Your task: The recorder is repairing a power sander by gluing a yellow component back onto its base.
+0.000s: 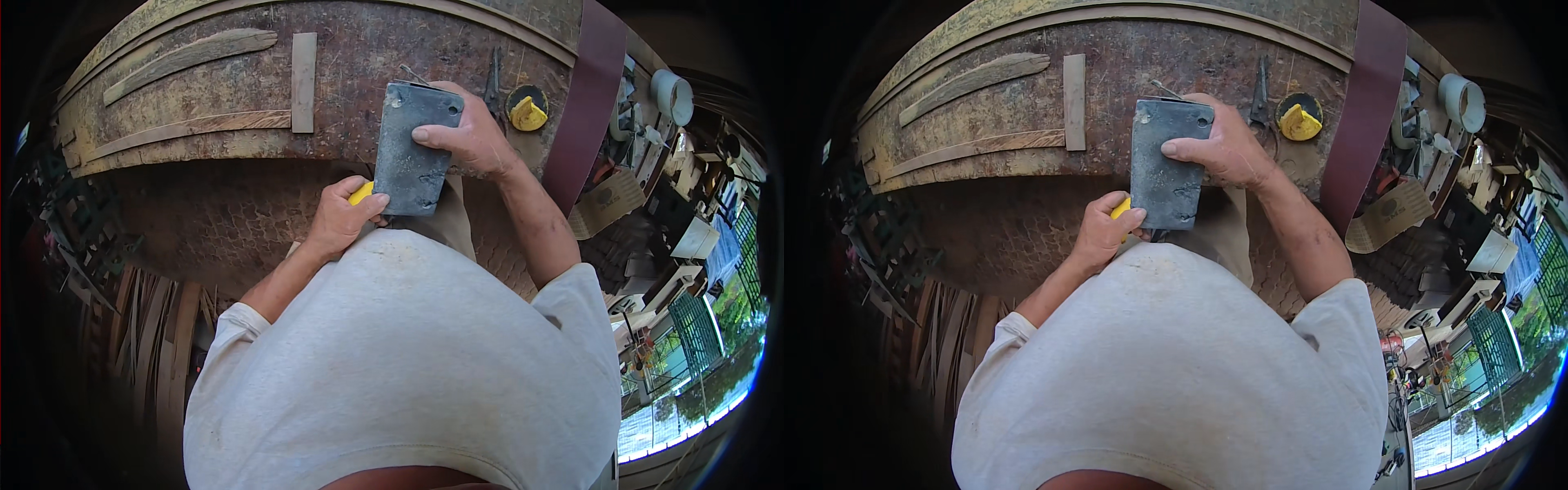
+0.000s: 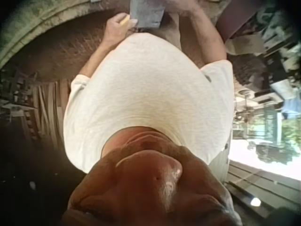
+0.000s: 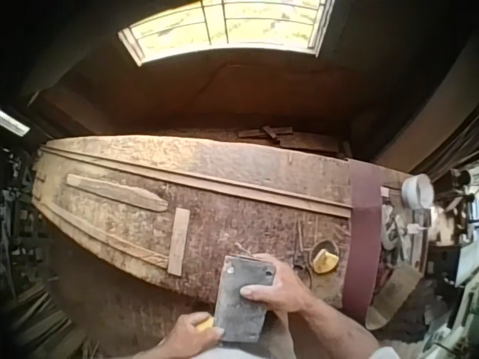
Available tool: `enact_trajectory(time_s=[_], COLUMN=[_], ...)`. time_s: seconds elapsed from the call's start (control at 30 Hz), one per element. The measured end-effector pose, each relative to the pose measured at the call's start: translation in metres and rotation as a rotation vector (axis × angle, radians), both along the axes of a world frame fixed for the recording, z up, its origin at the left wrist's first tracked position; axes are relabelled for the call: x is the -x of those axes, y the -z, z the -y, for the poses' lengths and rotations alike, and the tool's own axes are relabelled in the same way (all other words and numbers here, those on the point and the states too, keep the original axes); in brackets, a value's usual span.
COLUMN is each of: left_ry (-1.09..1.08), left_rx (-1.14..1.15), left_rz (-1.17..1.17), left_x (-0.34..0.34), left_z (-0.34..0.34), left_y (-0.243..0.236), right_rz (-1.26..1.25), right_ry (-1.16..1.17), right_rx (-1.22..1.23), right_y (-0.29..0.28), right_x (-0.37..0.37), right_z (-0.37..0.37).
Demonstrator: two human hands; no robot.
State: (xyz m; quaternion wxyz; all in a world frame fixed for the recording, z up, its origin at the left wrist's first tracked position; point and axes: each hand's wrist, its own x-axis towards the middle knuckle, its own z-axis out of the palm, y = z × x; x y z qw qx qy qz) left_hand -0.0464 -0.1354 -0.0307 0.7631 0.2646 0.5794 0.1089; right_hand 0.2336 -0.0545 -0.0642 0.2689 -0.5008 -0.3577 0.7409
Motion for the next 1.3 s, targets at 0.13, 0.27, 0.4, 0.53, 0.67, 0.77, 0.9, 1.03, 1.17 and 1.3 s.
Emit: enact_trajectory(time_s=[0.13,0.27,0.4,0.53,0.67,0.77,0.9,1.03,1.17,1.3], left_ry=[0.053,0.057,0.179,0.28,0.377,0.459,0.187,0.209,0.264,0.298], left_rx=[-0.025,-0.103,-0.061,0.02,0.052,0.076,-0.005,-0.224,-0.316,-0.306], left_rz=[0.018,0.063,0.087,0.184,0.123,0.071,0.134,0.111,0.086,0.114], left_x=[-0.01,-0.031,-0.029,-0.047,-0.033,-0.008,0.034,0.04,0.038,0.034], left_z=[-0.005,-0.012,-0.027,-0.031,-0.039,-0.067,-0.095,-0.128,-0.147,-0.157], left_y=[0.009,0.009,0.011,0.015,0.013,-0.004,-0.009,-0.02,-0.003,0.0], right_rz=[0.051,0.015,0.041,0.068,0.096,0.321,0.272,0.226,0.376,0.419], right_ry=[-0.066,-0.055,-0.093,-0.275,-0.187,-0.097,0.006,0.054,0.022,0.006], right_rx=[-0.002,0.042,0.045,-0.107,-0.169,-0.295,-0.192,-0.105,-0.221,-0.173], right_y=[0.002,0.004,-0.001,-0.01,-0.018,-0.021,-0.03,-0.042,-0.041,-0.037], right_x=[-0.013,-0.035,-0.031,-0.013,0.012,0.021,0.025,0.023,0.026,0.031], right_z=[-0.012,-0.021,-0.029,-0.059,-0.043,-0.024,-0.009,-0.007,-0.006,-0.001])
